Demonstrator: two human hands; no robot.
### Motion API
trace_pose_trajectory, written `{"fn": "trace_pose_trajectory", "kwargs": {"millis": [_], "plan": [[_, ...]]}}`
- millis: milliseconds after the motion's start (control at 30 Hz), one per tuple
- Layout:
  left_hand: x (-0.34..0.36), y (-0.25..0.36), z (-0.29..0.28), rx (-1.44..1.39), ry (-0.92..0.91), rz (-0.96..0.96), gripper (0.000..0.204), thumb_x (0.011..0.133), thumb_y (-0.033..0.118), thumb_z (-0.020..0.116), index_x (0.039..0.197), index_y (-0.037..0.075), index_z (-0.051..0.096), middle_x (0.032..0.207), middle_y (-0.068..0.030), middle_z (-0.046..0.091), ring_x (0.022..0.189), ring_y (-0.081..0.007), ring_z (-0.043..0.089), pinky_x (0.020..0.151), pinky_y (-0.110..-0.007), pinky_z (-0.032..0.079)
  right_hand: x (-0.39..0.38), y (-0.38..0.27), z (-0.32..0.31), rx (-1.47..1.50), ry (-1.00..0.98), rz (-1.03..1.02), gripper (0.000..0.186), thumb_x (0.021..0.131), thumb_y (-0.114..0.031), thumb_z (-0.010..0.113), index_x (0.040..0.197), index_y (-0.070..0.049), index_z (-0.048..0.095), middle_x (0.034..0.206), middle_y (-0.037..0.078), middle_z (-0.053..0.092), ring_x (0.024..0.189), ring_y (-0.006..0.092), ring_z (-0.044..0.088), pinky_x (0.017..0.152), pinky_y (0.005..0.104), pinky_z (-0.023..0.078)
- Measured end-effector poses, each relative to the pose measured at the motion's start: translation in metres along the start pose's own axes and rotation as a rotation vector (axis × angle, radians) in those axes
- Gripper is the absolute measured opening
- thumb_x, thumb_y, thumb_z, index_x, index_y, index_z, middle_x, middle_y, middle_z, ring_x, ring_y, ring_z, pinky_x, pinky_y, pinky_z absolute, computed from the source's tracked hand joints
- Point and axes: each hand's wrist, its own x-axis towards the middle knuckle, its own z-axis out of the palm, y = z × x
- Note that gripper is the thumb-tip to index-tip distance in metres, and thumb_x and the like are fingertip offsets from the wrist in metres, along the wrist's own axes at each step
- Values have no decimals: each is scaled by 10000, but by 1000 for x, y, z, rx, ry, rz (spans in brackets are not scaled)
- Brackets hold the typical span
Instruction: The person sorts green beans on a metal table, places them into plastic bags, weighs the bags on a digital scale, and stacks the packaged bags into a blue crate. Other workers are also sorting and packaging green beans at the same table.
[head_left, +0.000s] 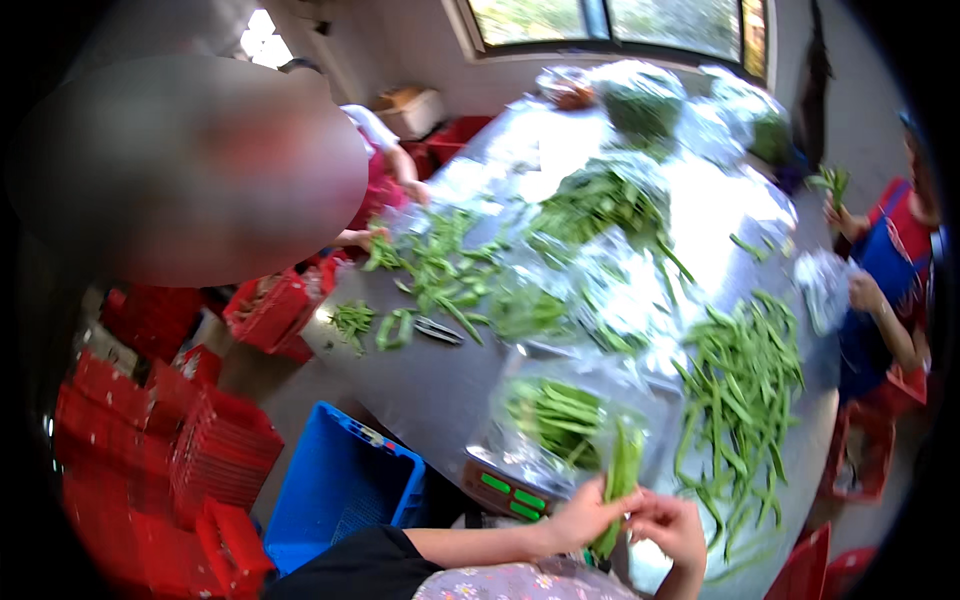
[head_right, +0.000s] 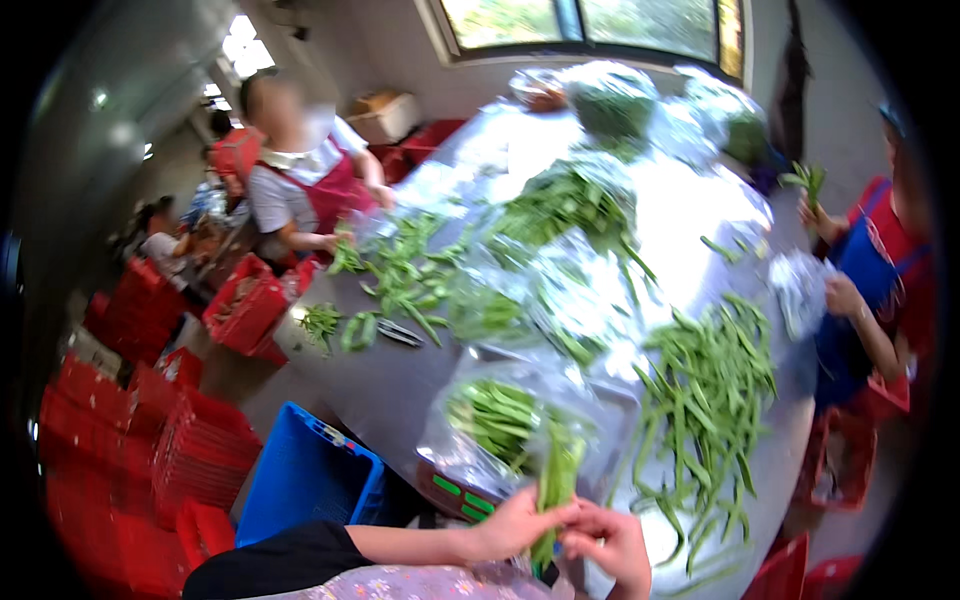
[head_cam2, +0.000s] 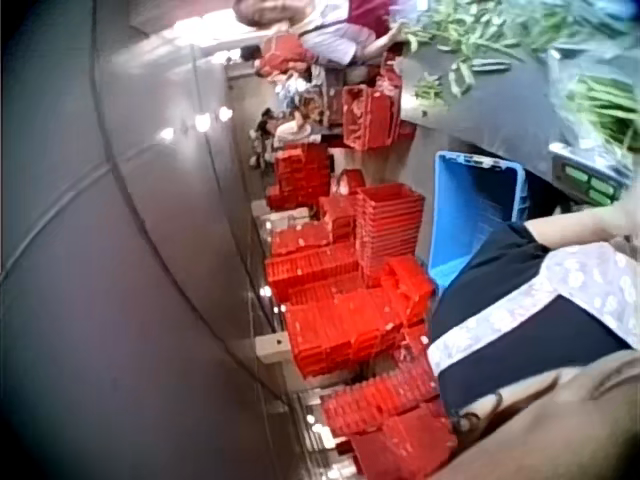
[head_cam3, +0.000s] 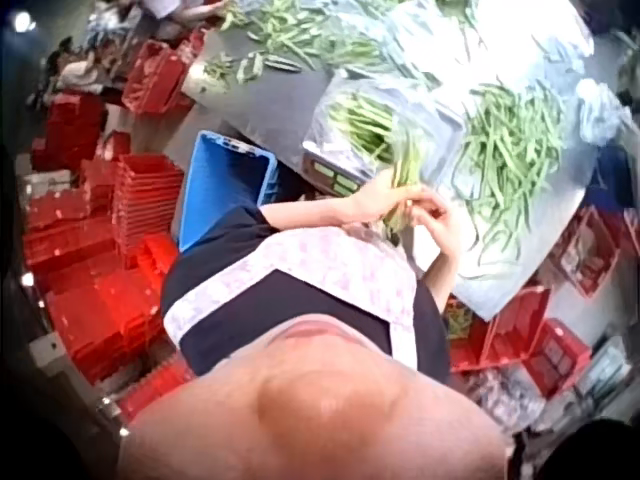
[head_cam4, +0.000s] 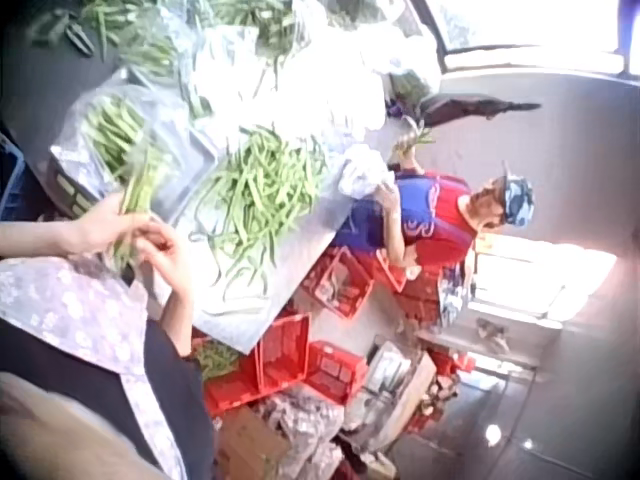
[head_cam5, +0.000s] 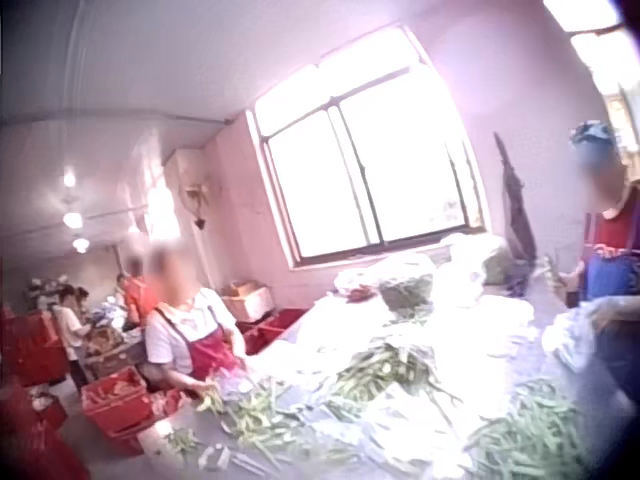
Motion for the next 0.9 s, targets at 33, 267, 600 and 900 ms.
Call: {"fn": "trace_pose_trajectory", "kwargs": {"millis": [33, 267, 600, 900], "plan": [[-3, 8, 4, -97, 29, -46, 266, 925, 176, 529, 1130, 14, 482, 1055, -90, 593, 940, -145, 583, 773, -289, 509, 1, 6, -10, 60, 50, 60, 59, 799, -4, 626, 812, 54, 623, 699, 88, 646, 573, 125, 607, 560, 251, 500], [-14, 16, 17, -126, 131, -80, 71, 919, 105, 490, 956, 50, 464, 780, -72, 574, 554, -156, 569, 499, -283, 492, 5, 81, -84, -604, 629, 14, 188, 824, -195, 594, 813, -7, 612, 668, 112, 619, 592, 215, 596, 571, 332, 463], [-8, 15, 19, -61, 3, -148, 72, 915, 99, 496, 958, 57, 456, 752, -69, 540, 519, -151, 535, 460, -280, 455, -12, 115, -177, -1093, 1331, 133, 122, 759, -157, 609, 725, -41, 626, 709, 166, 621, 679, 352, 600, 598, 441, 465], [-13, 18, 17, -105, 33, -207, 62, 918, 68, 492, 944, 30, 451, 755, -85, 559, 527, -150, 550, 501, -273, 457, 54, 85, -245, -891, 1362, -133, 189, 789, -189, 623, 868, -18, 601, 830, 182, 627, 808, 367, 588, 698, 442, 457]]}}
